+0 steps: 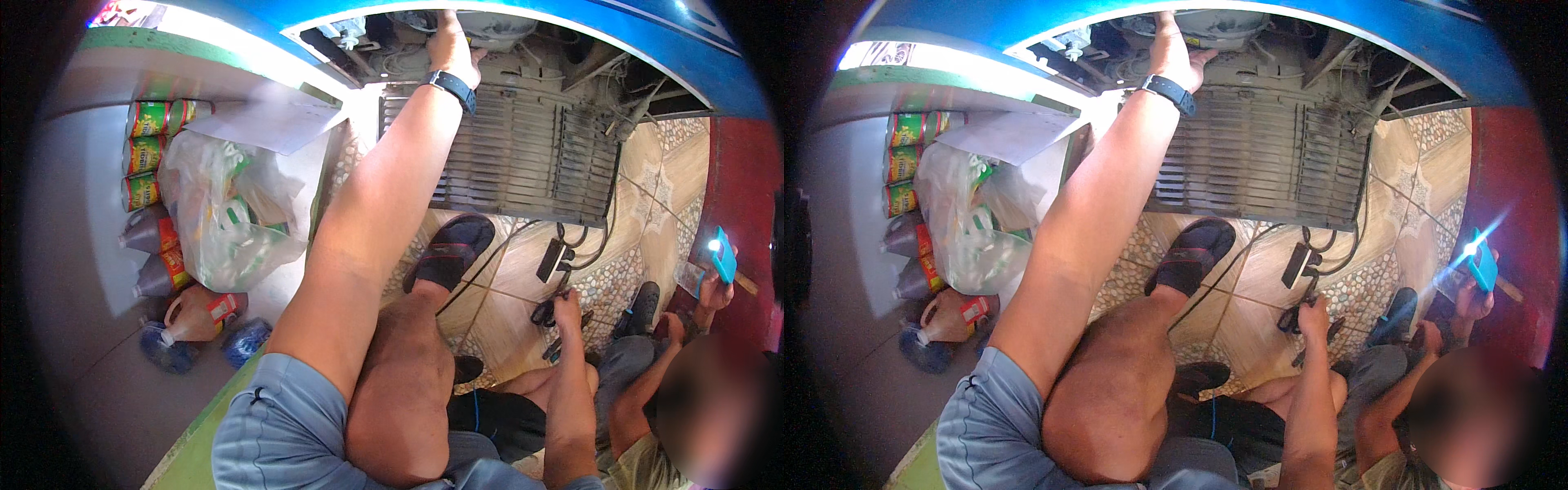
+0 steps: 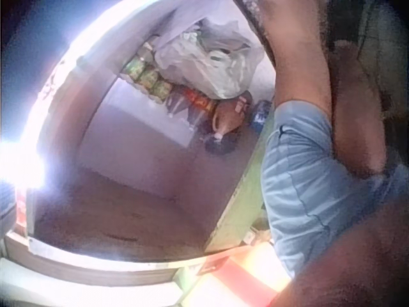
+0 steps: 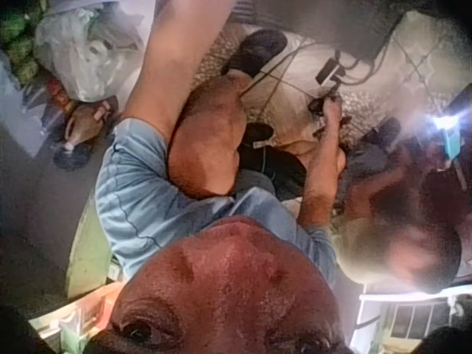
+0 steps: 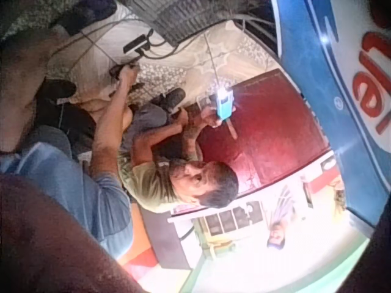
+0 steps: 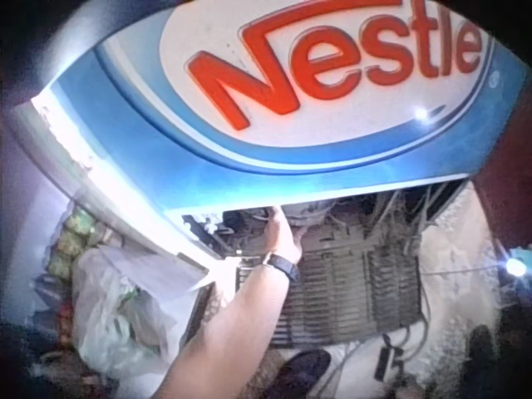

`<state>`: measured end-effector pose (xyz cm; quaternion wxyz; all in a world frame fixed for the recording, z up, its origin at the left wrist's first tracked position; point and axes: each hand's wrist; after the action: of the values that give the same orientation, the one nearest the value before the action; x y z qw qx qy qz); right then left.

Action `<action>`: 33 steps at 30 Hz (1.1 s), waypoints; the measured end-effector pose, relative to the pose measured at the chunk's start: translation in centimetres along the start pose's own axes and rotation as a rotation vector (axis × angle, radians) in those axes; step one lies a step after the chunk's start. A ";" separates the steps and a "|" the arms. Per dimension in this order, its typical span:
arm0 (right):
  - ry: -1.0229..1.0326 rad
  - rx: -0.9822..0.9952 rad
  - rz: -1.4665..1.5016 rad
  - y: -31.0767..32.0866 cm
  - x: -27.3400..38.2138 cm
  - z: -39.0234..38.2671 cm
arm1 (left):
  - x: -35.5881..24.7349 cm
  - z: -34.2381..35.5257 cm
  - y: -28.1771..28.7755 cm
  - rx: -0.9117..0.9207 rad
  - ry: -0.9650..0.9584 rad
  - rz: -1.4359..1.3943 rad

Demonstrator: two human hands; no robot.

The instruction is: The person works on the lower electrical and mechanical components of an ice cream freezer, using pliers and a screwdriver to manipulate wires and a fan motor while sitting on the floor.

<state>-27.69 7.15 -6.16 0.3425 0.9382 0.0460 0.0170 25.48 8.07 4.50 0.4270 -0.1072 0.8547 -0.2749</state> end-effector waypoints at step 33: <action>0.124 0.013 -0.197 0.5 -0.2 1.1 | 0.5 0.1 0.1 0.032 -0.053 0.065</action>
<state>-27.78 6.09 -6.67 0.3331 0.9285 0.1591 0.0410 25.28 7.92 4.08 0.4600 -0.0799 0.8417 -0.2713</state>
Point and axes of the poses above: each hand's wrist, its own z-axis towards the middle knuckle, its own y-axis out of the back of the hand, x = y × z, and after that the axes turned 1 degree about x, right-handed
